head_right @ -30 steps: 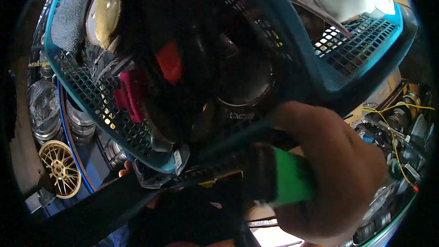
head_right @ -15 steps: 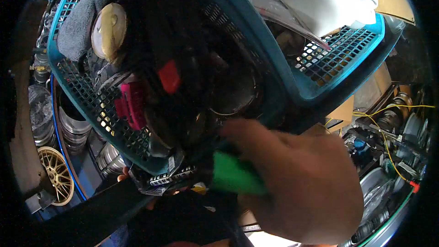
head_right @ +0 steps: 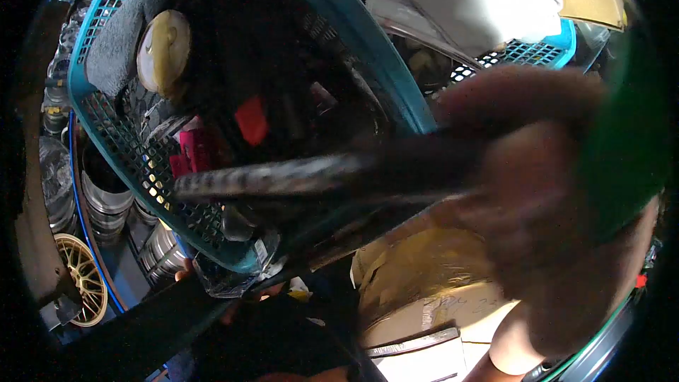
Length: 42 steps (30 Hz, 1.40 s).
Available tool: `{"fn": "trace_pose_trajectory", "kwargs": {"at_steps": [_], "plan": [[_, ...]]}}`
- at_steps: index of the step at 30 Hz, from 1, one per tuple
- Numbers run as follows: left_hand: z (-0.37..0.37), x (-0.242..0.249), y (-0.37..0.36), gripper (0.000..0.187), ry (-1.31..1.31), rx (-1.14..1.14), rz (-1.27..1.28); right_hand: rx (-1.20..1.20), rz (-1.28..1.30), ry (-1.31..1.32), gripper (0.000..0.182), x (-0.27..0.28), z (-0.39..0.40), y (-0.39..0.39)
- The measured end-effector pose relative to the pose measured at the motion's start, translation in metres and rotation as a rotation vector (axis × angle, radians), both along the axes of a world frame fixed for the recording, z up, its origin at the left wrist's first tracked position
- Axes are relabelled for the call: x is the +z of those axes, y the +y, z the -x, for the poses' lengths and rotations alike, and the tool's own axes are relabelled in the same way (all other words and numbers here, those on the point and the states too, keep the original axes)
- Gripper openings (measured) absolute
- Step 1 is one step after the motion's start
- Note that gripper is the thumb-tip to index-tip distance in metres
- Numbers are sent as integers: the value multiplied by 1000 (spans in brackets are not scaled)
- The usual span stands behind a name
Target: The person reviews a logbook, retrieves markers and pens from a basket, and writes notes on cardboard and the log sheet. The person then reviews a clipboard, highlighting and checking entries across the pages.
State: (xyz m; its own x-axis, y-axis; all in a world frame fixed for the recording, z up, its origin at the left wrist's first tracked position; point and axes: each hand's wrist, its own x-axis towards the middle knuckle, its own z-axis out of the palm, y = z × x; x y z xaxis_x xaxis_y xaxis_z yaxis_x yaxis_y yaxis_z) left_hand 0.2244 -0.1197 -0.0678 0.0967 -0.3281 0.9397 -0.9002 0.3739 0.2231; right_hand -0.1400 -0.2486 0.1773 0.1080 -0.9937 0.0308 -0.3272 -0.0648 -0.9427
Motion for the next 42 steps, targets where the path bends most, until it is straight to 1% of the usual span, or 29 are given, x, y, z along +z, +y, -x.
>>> {"fn": "trace_pose_trajectory", "kwargs": {"at_steps": [2, 3, 5, 8, 12, 14, 16, 18, 20, 21, 24, 25, 28, 29, 32, 34, 35, 38, 41, 42], "plan": [[1, -1, 0, 60, 11, 8, 2, -281, 24, -113, 33, 3, 17, 0], [2, -1, 0, 60, 18, 12, 3, -347, 22, -163, 35, 2, 23, -1], [3, -2, -2, 60, 28, 19, 10, -335, 3, -230, 38, -6, 26, -3], [3, -3, -2, 60, 37, 25, 28, -178, -6, -300, 37, -27, 30, -3], [6, -11, -7, 60, 80, 5, 51, -270, -25, -255, 43, -18, 2, -1], [5, -11, -6, 60, 86, 3, 53, -236, -48, -297, 49, -15, -9, -2], [5, -10, -5, 60, 88, 1, 49, -193, -17, -263, 49, -18, -11, -1], [6, -12, -6, 60, 98, -9, 50, -145, 80, -144, 42, -29, -7, -2], [7, -13, -7, 60, 109, -18, 55, -47, 184, 73, 36, -29, 2, -2], [7, -13, -7, 60, 115, -23, 58, 28, 237, 229, 31, -25, 11, -2], [8, -13, -8, 61, 127, -41, 66, 174, 263, 482, 27, -12, 21, -3], [8, -13, -9, 61, 130, -46, 69, 191, 262, 540, 30, -7, 21, -2], [6, -13, -12, 61, 135, -70, 75, 206, 210, 822, 40, 7, 6, 6], [6, -13, -12, 61, 136, -85, 79, 219, 195, 932, 39, 15, -4, 8], [6, -18, -16, 61, 147, -164, 90, 347, 160, 1108, 30, 22, -14, 11], [7, -20, -19, 61, 162, -227, 98, 458, 144, 1084, 24, 26, -7, 5], [5, -21, -19, 61, 166, -255, 103, 468, 128, 1070, 17, 28, -5, 6], [5, -24, -23, 61, 163, -319, 124, 494, 256, 918, 12, 18, 9, 8], [3, -28, -23, 61, 145, -345, 142, 590, 103, 919, 11, 29, 8, 0], [3, -30, -22, 61, 136, -348, 149, 580, 104, 927, 12, 33, 7, 0]]}}
